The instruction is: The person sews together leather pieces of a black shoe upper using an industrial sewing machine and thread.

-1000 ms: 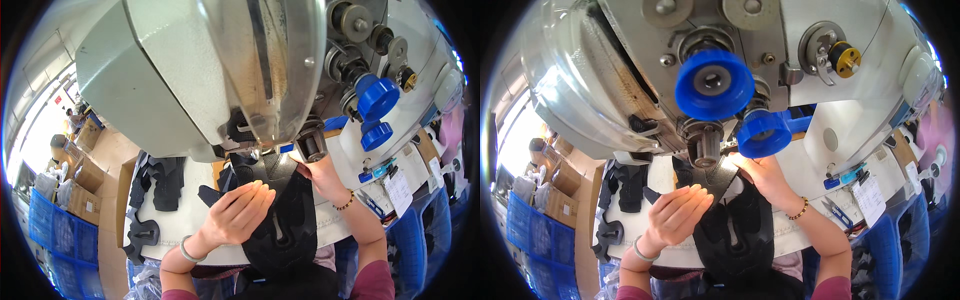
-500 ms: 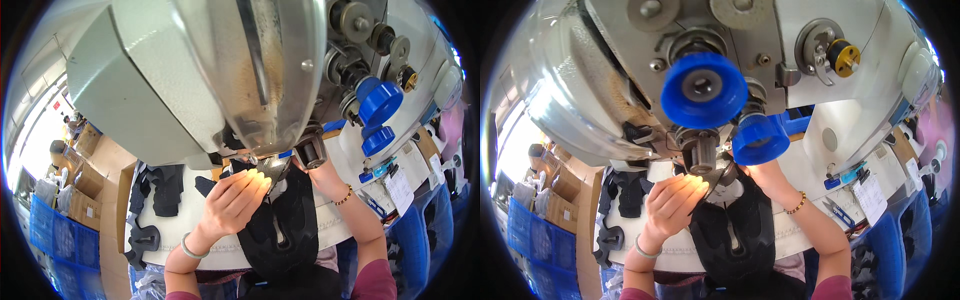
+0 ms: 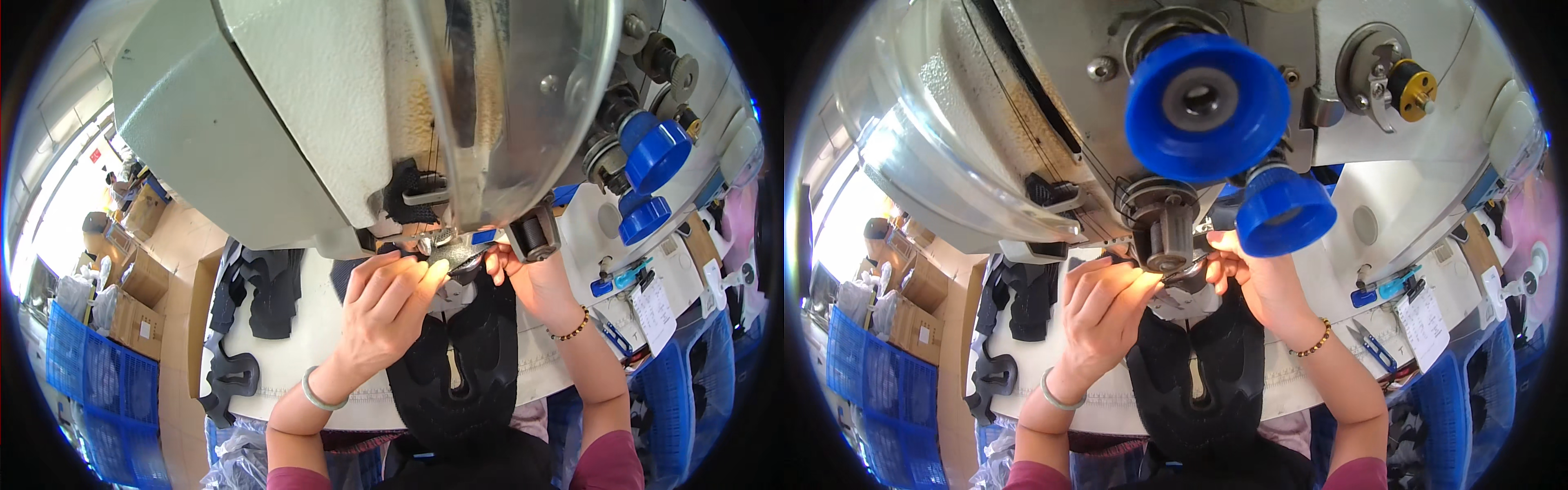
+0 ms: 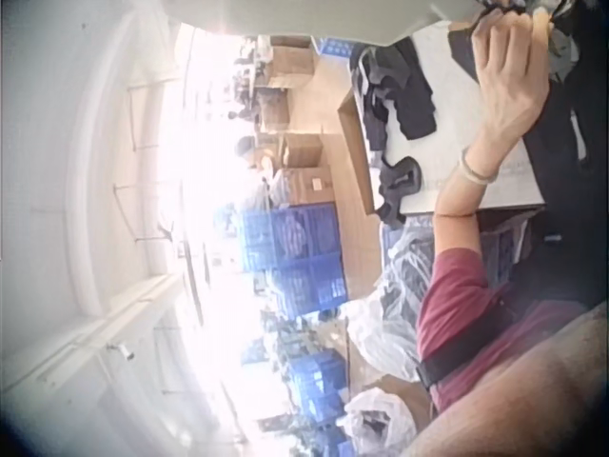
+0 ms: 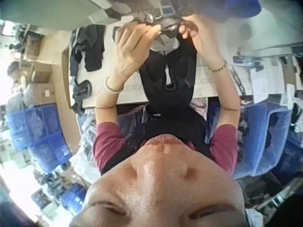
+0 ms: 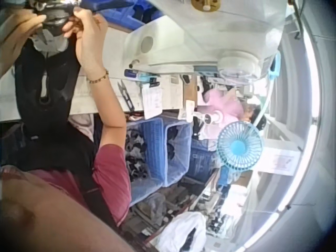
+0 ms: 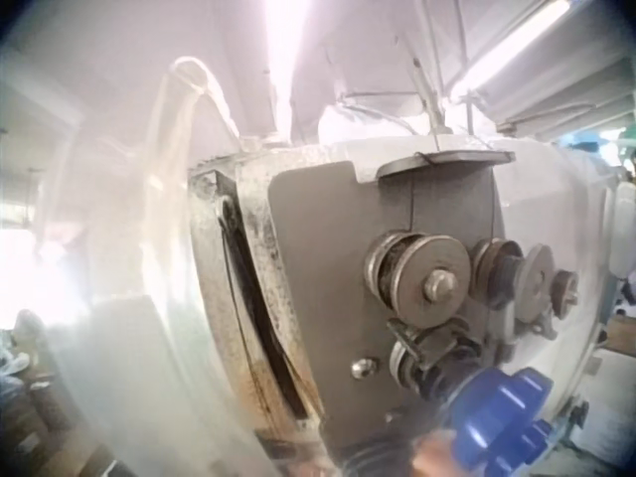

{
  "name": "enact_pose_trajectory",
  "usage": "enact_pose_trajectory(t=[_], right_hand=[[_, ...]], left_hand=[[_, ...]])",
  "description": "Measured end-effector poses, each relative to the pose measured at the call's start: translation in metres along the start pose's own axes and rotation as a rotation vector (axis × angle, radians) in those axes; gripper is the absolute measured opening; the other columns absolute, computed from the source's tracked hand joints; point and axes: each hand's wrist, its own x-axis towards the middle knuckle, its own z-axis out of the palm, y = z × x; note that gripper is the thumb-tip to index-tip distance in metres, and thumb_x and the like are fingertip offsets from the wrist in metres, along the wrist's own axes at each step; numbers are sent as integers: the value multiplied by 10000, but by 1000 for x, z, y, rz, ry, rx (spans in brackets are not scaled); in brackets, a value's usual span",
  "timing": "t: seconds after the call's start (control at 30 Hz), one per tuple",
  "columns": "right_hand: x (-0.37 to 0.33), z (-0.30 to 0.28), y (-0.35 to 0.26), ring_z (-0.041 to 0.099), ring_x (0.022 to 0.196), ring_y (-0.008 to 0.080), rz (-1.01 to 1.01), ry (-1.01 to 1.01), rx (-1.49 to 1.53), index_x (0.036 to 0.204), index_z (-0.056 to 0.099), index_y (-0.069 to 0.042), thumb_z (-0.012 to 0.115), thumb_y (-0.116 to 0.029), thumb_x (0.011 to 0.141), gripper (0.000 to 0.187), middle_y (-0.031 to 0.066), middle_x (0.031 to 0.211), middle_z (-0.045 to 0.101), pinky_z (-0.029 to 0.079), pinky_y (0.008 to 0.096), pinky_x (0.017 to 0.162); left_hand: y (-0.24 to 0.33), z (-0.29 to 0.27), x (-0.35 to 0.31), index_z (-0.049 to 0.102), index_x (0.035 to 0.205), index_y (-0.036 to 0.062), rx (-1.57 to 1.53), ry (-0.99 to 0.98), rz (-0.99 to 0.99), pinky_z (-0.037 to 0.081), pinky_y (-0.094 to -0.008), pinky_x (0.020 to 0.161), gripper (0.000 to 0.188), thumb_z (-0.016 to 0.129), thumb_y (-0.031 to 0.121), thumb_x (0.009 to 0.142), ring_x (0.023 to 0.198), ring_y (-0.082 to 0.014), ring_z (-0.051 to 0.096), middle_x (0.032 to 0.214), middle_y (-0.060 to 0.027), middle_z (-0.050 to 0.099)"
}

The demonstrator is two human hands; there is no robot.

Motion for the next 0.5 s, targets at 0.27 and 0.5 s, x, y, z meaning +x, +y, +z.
enact_pose_trajectory(t=[0.27,0.5], right_hand=[[-7,-14,8,626,588,250,-51,-86,71,961,596,25,506,-214,895,264,163,743,616,491,289,446],[-10,-15,6,638,601,249,-44,-91,79,917,586,39,520,-132,855,194,156,717,615,499,300,471]], left_hand=[[-15,8,-8,709,930,109,-121,113,47,425,-295,650,273,762,100,663,820,-152,587,901,37,586],[-13,8,-9,703,942,112,-71,57,-11,440,-316,723,287,755,90,661,846,-148,588,905,26,586]])
